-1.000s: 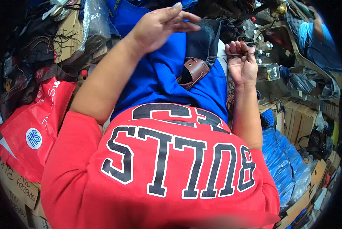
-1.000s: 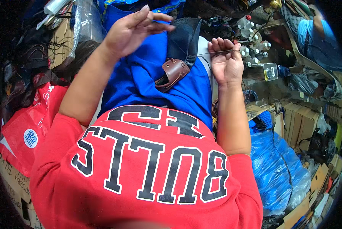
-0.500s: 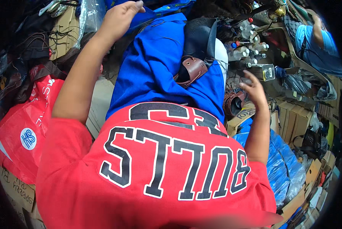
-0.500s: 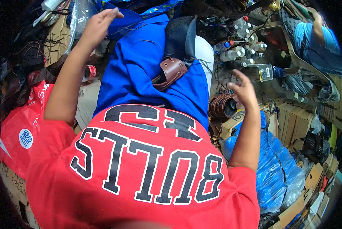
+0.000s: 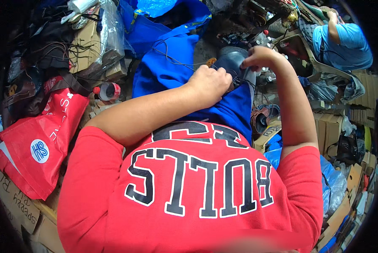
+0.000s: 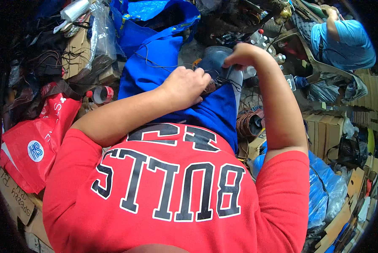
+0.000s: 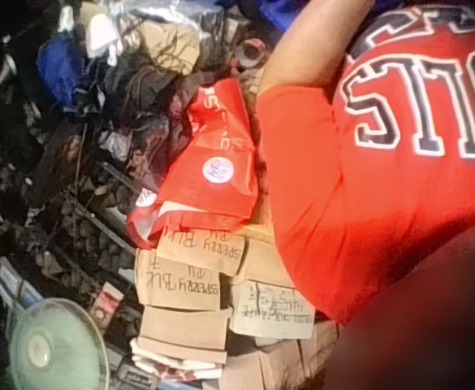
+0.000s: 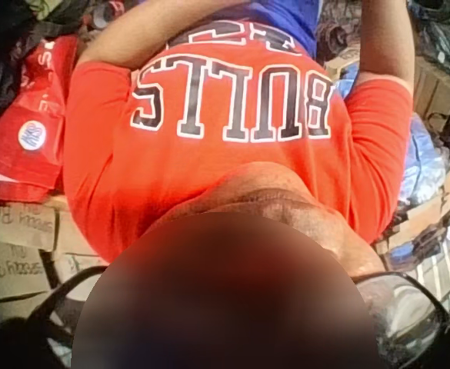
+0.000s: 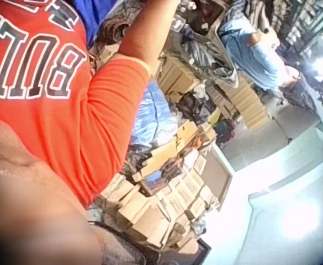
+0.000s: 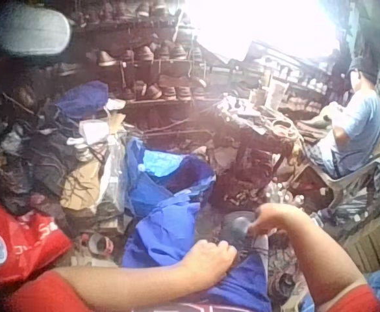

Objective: The person is hand-stitching a leather shoe upper component using a needle and thread.

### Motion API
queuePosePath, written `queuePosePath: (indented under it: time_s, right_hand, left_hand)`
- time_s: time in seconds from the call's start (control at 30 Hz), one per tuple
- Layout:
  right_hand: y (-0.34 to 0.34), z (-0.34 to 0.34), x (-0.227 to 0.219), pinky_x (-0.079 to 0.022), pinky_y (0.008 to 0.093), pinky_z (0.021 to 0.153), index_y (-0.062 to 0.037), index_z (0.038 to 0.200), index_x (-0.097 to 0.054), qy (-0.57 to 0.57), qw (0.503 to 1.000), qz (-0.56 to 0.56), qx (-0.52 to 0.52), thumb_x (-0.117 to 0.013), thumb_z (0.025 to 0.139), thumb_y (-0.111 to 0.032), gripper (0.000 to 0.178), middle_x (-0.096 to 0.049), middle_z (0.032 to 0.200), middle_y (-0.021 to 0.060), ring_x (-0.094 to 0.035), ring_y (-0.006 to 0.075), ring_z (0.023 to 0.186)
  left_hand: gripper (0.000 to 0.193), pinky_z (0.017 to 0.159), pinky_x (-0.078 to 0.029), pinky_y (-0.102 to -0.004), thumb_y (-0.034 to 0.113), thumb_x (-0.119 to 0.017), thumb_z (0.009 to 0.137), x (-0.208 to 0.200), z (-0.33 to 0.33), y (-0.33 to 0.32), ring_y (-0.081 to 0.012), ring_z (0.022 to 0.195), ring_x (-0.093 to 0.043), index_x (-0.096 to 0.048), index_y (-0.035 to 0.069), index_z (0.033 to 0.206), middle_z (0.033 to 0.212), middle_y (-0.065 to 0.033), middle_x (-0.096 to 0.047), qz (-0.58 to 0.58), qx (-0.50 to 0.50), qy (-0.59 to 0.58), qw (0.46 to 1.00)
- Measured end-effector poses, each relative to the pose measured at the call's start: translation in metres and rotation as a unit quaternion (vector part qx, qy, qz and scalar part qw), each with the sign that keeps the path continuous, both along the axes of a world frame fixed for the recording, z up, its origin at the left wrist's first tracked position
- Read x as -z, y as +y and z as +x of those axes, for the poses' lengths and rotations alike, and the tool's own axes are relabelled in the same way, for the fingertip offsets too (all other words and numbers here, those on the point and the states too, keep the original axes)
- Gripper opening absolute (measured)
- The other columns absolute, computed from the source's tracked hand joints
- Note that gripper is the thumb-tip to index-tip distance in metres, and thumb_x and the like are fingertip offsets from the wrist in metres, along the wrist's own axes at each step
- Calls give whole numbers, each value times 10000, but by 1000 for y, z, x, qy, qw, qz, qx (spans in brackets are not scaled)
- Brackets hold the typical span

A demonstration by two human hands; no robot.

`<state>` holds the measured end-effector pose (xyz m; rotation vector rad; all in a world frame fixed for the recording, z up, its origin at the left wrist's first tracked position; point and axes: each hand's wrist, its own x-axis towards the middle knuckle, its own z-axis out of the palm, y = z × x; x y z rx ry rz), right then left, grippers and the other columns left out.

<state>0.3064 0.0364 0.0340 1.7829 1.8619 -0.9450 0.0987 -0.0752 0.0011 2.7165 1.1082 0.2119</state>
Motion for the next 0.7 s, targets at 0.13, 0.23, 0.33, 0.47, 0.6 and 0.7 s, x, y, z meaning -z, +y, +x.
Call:
queuePosePath:
  time_s: [0.13,0.23,0.33,0.47,0.6,0.7]
  right_hand:
    - [-30,49,6,-394,238,463,-87,834,-586,209,967,-38,144,-761,711,-259,275,-638,722,-10,-619,80,644]
    - [-68,63,14,-431,222,595,-110,893,-539,380,882,-12,280,-758,729,-159,278,-606,792,-15,-609,95,708]
    - [-103,61,19,-418,207,686,-92,928,-597,464,821,47,330,-749,757,-204,255,-598,784,-17,-568,79,750]
    - [-122,42,33,-336,208,593,-56,790,-654,412,848,115,313,-668,850,-292,245,-556,704,-64,-437,33,643]
    - [-123,25,55,-341,212,599,-29,795,-650,427,841,136,305,-656,859,-296,275,-535,701,-52,-432,37,672]
    - [-111,21,63,-389,246,636,0,849,-653,393,869,232,192,-658,849,-286,285,-511,802,14,-485,97,748]
  left_hand:
    - [179,632,-470,-350,182,-613,754,13,6,2,-222,722,-647,-552,74,882,802,-71,-595,81,53,-26,995]
    - [100,626,-453,-334,159,-545,791,16,9,9,-195,709,-638,-555,92,864,778,-43,-583,131,98,-36,986]
    - [87,658,-415,-298,173,-534,789,6,7,22,-149,715,-608,-569,134,858,767,-6,-561,254,155,-36,954]
    - [166,698,-419,-301,199,-534,798,-8,-6,54,-135,783,-593,-588,156,950,857,17,-572,309,169,9,936]
    - [175,718,-422,-305,187,-540,798,-2,-29,63,-158,799,-604,-591,154,962,867,-6,-583,294,165,28,941]
    - [179,761,-435,-361,169,-588,769,13,-38,40,-219,831,-612,-601,126,943,851,-38,-608,98,164,34,981]
